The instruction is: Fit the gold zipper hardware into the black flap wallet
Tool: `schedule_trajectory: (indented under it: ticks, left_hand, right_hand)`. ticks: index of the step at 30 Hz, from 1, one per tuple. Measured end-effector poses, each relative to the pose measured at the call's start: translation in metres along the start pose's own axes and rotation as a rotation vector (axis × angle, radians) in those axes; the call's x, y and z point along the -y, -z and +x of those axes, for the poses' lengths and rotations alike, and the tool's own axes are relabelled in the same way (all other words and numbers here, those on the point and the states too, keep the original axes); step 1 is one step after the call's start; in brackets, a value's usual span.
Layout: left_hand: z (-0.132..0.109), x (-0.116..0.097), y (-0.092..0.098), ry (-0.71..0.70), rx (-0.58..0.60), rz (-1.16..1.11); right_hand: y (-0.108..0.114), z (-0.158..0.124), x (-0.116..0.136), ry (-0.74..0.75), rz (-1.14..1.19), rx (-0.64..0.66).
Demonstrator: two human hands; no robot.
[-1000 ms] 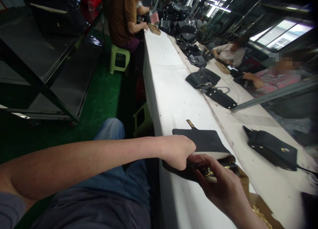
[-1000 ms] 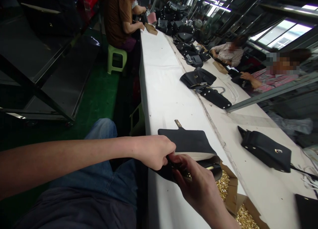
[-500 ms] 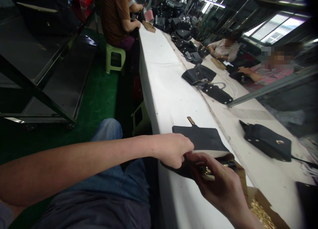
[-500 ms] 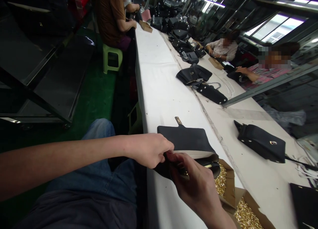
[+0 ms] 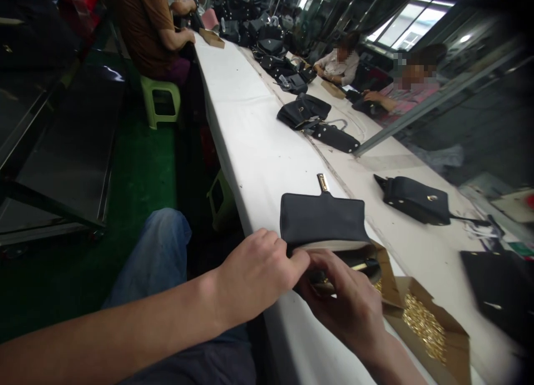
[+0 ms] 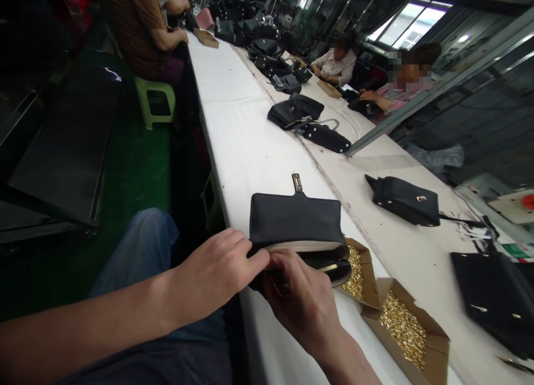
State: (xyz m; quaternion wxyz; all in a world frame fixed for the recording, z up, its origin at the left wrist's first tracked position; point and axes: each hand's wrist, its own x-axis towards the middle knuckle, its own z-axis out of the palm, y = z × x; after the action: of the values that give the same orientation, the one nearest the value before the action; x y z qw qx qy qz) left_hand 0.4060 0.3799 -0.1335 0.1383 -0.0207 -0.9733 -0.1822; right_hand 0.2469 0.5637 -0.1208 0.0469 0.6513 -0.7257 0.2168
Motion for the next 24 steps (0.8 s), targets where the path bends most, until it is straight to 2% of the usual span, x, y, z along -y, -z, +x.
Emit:
schedule_trajectory:
  ticks: [2, 7, 14, 20, 24]
  left_hand:
    - [0.003, -0.001, 0.006, 0.011, 0.029, -0.023]
    - [0.005, 0.003, 0.014, 0.102, 0.114, -0.279]
    - [0.002, -0.004, 0.009, 0.087, 0.167, -0.131]
    - [-0.001, 0.004, -0.004, 0.063, 0.06, -0.071]
    - [-0.017, -0.001, -0.012, 0.062, -0.047, -0.11]
  right_hand:
    - [-0.002, -0.002, 0.003, -0.027, -0.018, -0.04]
    - [-0.008, -0.007, 0.009, -0.127, -0.008, -0.138]
    - [0.002, 0.0, 0.015, -0.11, 0.187, -0.114]
    - [0.001, -0.001, 0.007, -0.126, 0.288, -0.077]
    - [0.005, 0.006, 0.005, -0.11, 0.257, -0.03]
